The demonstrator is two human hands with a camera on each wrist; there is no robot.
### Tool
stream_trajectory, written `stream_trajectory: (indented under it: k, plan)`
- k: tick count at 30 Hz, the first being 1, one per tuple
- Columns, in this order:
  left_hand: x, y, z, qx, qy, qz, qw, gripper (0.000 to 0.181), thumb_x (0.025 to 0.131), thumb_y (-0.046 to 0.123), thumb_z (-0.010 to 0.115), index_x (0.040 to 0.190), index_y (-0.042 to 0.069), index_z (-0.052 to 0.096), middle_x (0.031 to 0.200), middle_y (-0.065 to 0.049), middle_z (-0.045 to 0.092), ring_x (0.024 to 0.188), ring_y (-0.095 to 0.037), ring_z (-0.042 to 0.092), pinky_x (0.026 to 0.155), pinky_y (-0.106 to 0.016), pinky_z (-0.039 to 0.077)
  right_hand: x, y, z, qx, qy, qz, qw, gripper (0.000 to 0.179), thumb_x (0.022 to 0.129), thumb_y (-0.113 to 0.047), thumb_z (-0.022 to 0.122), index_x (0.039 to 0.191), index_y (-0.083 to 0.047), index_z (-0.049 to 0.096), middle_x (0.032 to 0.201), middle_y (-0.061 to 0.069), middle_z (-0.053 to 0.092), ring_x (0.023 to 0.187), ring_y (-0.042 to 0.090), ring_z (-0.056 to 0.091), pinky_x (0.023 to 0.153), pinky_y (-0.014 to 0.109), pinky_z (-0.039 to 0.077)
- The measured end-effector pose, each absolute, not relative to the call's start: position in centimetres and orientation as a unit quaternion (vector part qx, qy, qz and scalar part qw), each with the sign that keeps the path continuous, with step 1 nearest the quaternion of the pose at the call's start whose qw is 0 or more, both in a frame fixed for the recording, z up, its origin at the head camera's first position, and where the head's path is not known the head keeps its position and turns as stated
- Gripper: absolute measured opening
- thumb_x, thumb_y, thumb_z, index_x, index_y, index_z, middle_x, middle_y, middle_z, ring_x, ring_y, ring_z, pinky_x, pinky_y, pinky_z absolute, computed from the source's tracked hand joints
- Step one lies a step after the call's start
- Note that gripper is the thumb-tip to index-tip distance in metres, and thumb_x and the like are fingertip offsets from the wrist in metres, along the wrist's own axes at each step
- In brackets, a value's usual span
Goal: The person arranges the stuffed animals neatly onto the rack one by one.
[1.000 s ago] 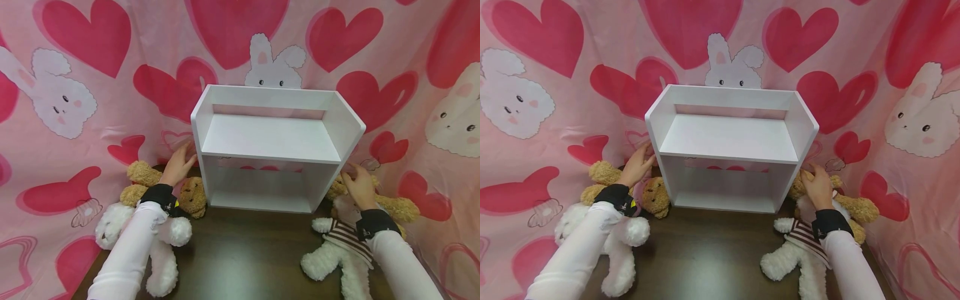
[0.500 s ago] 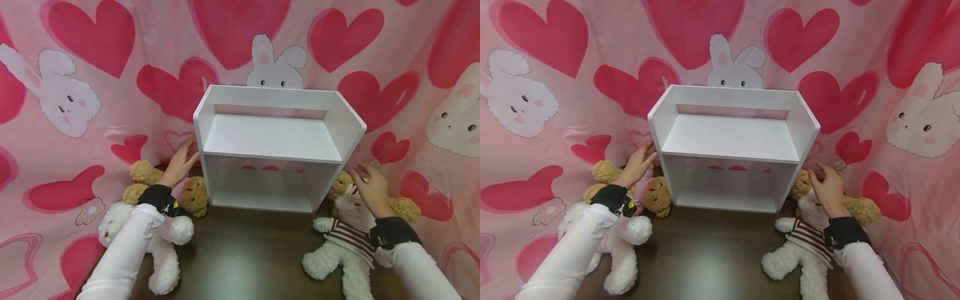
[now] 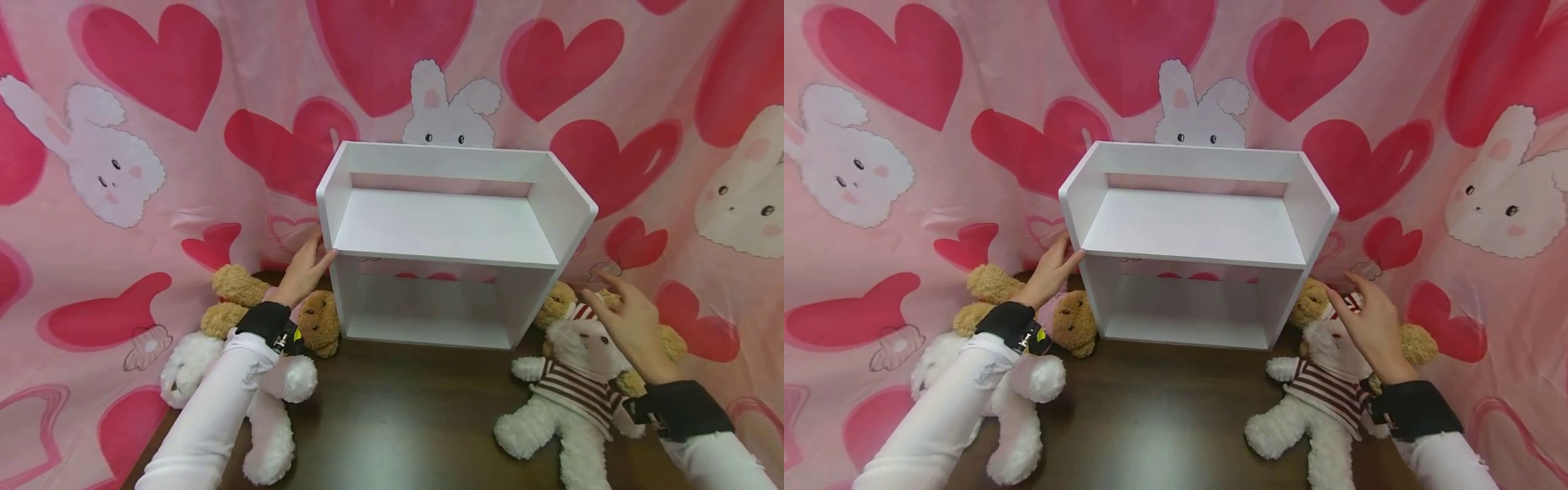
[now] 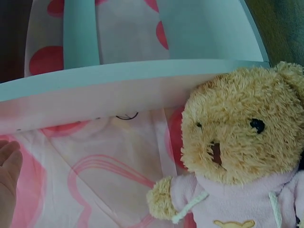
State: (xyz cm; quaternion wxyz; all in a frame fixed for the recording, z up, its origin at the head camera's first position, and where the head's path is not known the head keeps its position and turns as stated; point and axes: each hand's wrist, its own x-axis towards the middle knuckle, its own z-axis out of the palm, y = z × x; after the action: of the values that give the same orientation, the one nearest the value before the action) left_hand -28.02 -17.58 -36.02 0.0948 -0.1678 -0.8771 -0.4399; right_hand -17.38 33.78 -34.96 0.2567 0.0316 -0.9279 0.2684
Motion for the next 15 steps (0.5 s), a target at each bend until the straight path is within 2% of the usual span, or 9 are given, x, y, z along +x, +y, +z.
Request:
stream_trajectory:
  k: [2,5,8,9,11,12,15]
  plan:
    - [-27.9,-17.4,-36.0,-0.159,-0.881,-0.436,0.095,0.066,0.093,0.043,0.046,0.144,0.009,0.021,0.144,-0.014,0.030,0.128,-0.031,0.035,0.099,-0.050,0.033,-16.9,33.9,-34.8,0.032,-0.930,0.269,0.249,0.051,0.089,-0.028,0.057,0.129,0.003,0.047,0.117,0.031,0.051,0.094,0.048,0.052,0.078,0.062,0.036]
    - [-27.9,-17.2,-35.9,-0.155,-0.881,-0.437,0.097,0.064,0.093,0.042,0.045,0.143,0.009,0.023,0.143,-0.015,0.031,0.128,-0.032,0.035,0.098,-0.052,0.033,-16.0,34.2,-34.5,0.017,-0.937,0.277,0.211,0.055,0.090,-0.031,0.056,0.131,0.002,0.043,0.122,0.031,0.047,0.098,0.049,0.051,0.076,0.064,0.038]
    - [-28.1,-17.0,-36.0,-0.165,-0.874,-0.448,0.095,0.065,0.093,0.042,0.046,0.144,0.009,0.021,0.144,-0.014,0.030,0.128,-0.032,0.034,0.098,-0.051,0.034,-15.1,34.6,-34.3,0.000,-0.944,0.278,0.178,0.058,0.089,-0.034,0.056,0.132,0.002,0.042,0.121,0.032,0.048,0.096,0.049,0.053,0.066,0.047,0.050]
    - [-28.1,-16.9,-36.0,-0.168,-0.872,-0.450,0.095,0.065,0.093,0.042,0.046,0.144,0.010,0.020,0.144,-0.014,0.030,0.129,-0.031,0.033,0.098,-0.051,0.034,-14.8,34.7,-34.4,-0.007,-0.947,0.271,0.173,0.058,0.089,-0.036,0.055,0.132,0.001,0.042,0.119,0.032,0.049,0.096,0.048,0.054,0.062,0.042,0.050]
    - [-28.2,-16.7,-36.0,-0.172,-0.868,-0.457,0.096,0.066,0.093,0.042,0.046,0.144,0.010,0.020,0.144,-0.014,0.029,0.129,-0.031,0.033,0.098,-0.050,0.034,-14.4,34.9,-34.5,-0.009,-0.950,0.261,0.171,0.059,0.089,-0.036,0.055,0.133,0.000,0.041,0.117,0.031,0.051,0.096,0.047,0.054,0.062,0.040,0.047]
    - [-28.2,-16.6,-36.0,-0.174,-0.866,-0.459,0.096,0.066,0.093,0.042,0.046,0.145,0.011,0.019,0.145,-0.014,0.029,0.130,-0.030,0.032,0.099,-0.050,0.034,-14.3,35.0,-34.6,-0.008,-0.951,0.257,0.172,0.059,0.089,-0.036,0.055,0.133,-0.001,0.041,0.116,0.031,0.052,0.097,0.047,0.053,0.063,0.041,0.046]
    - [-28.3,-16.3,-35.9,-0.177,-0.859,-0.471,0.095,0.065,0.094,0.039,0.046,0.146,0.012,0.017,0.145,-0.013,0.028,0.130,-0.029,0.031,0.100,-0.050,0.033,-13.9,35.4,-35.0,-0.005,-0.952,0.250,0.176,0.058,0.089,-0.035,0.055,0.134,0.000,0.041,0.117,0.031,0.052,0.101,0.046,0.049,0.070,0.059,0.037]
